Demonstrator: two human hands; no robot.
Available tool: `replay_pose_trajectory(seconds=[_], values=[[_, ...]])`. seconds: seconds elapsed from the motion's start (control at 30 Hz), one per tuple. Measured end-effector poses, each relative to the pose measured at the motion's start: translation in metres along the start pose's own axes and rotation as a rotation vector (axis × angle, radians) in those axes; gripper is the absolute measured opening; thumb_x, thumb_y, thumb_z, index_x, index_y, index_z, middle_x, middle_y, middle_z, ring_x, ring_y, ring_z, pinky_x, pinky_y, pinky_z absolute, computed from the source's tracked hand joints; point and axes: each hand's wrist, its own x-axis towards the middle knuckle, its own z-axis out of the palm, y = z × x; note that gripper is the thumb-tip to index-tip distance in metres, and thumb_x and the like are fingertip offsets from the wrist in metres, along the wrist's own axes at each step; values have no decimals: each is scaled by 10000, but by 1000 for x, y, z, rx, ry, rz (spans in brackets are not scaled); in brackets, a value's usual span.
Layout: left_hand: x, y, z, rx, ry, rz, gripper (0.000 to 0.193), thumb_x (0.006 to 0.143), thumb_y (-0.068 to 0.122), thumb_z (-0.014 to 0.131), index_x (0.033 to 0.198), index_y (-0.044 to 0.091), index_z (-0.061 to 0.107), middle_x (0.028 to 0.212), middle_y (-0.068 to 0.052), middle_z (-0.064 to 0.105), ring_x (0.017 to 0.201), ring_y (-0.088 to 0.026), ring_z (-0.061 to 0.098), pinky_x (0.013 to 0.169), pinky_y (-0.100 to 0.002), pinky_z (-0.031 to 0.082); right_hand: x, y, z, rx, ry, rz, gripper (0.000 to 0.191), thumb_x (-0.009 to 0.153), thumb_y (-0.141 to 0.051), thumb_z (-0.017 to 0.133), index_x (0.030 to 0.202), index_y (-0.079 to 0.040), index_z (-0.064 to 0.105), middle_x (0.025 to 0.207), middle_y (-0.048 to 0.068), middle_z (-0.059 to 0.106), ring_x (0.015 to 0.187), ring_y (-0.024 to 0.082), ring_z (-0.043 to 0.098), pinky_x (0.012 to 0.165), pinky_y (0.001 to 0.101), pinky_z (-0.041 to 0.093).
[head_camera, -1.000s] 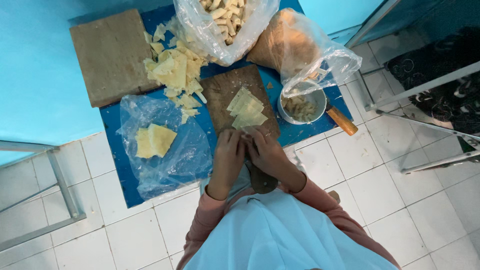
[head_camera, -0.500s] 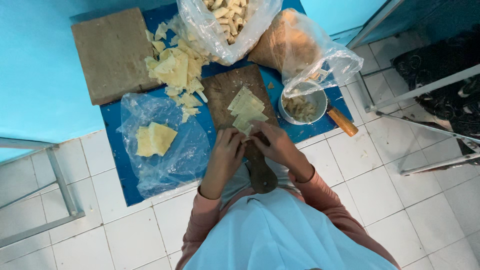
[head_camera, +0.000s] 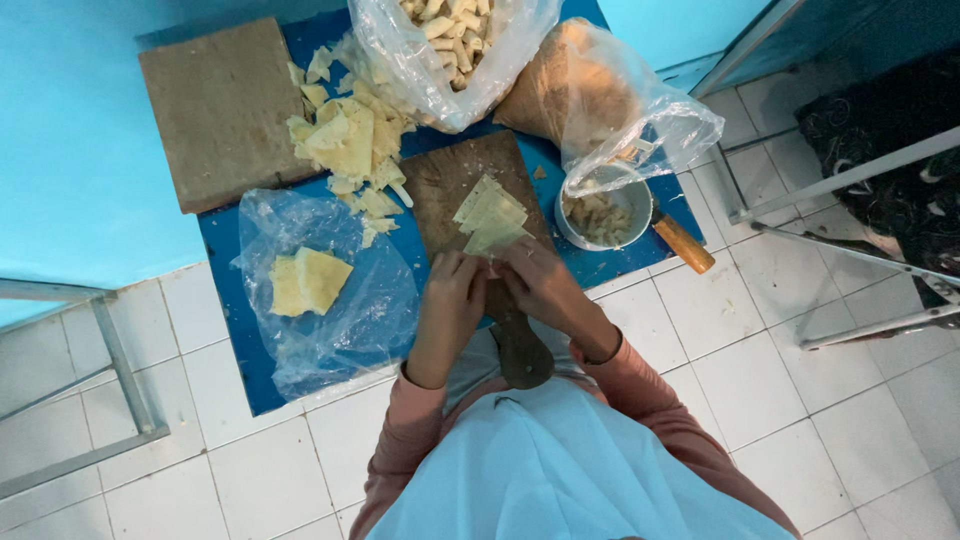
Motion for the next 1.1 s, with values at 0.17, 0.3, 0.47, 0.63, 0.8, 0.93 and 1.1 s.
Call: replay_pose_trajectory(seconds=[0.17,0.3,0.47,0.63,0.8,0.93,1.1], values=[[1,1,1,2,11,-23,111,848,-41,695,954,-10,681,996,-170,623,955,-384,604,804,-452,503,-2,-3,-6,-9,-66,-68,404,842,-1,742,1225,-14,617,1014,182,664,939,386,682,780,426,565],[0,3,-7,-12,-20,29,111,851,-14,722,949,-22,671,1020,-170,613,961,-383,588,814,-451,497,0,6,-1,-56,-63,-11,345,879,-42,788,1173,-47,607,998,162,691,928,364,704,776,414,567],[2,7,-13,4,-51,69,134,841,-21,719,967,-26,673,1028,-169,599,963,-383,575,815,-451,494,6,13,0,18,-72,108,434,832,-38,784,1242,-32,641,980,144,742,886,321,750,749,376,593],[5,4,-8,-3,-11,28,173,840,-37,706,1011,-12,691,1007,-158,624,954,-376,593,805,-443,498,12,9,0,-75,-22,19,413,824,-1,754,1221,-53,652,980,147,703,931,340,703,788,414,562],[6,0,-2,37,25,2,130,858,-40,694,983,-4,698,985,-164,631,942,-385,591,799,-459,489,14,5,-3,-190,1,-115,373,825,-34,772,1184,-29,672,946,112,674,959,316,634,863,443,472],[8,-2,0,51,42,-14,114,863,-30,688,974,-2,697,978,-173,621,953,-385,592,805,-464,488,15,3,-4,-203,5,-165,370,811,-64,786,1163,-28,675,944,107,657,952,296,619,888,441,458],[8,1,-1,66,49,-1,129,897,-2,697,1025,-14,697,991,-159,628,939,-385,587,808,-461,491,18,3,-3,-254,9,-171,375,807,-60,785,1165,-22,679,924,102,642,922,281,609,905,457,444]])
